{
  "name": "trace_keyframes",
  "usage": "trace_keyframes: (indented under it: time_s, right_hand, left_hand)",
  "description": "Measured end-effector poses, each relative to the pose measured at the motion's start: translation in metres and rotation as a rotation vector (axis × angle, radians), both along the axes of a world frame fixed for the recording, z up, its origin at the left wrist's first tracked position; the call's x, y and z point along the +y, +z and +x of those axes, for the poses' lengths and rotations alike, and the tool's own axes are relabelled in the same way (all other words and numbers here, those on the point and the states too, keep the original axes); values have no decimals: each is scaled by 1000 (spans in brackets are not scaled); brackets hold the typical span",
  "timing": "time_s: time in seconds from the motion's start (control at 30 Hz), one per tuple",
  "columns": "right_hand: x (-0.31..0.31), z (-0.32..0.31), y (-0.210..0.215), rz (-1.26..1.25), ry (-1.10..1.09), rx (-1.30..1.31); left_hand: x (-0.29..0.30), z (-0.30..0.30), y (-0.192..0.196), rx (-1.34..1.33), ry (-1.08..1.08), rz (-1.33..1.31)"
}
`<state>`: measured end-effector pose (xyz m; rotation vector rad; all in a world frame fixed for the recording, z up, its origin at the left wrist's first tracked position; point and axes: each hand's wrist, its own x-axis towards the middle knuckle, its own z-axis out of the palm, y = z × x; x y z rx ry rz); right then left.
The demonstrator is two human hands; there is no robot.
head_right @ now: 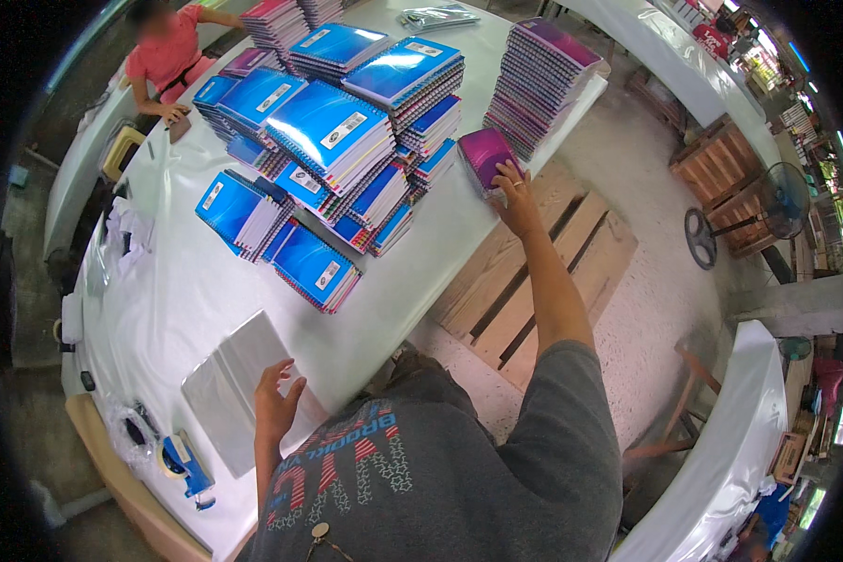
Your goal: The person places stacks of notebooks into plastic sleeves, folds the plastic over the edges, and secures them with adhesive tape.
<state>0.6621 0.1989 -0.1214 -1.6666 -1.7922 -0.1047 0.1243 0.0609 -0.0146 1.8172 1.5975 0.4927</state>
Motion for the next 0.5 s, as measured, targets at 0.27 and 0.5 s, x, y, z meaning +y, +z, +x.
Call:
trace_keyframes:
  time_s: [0.27,0.5]
  right_hand:
    - [20,-24,28,-155,-256,-101]
    - [35,-1,20,-222,-185,72]
  left_hand:
    - [13,38,0,41,-100,16]
    - [19,36,3,-15,-58,98]
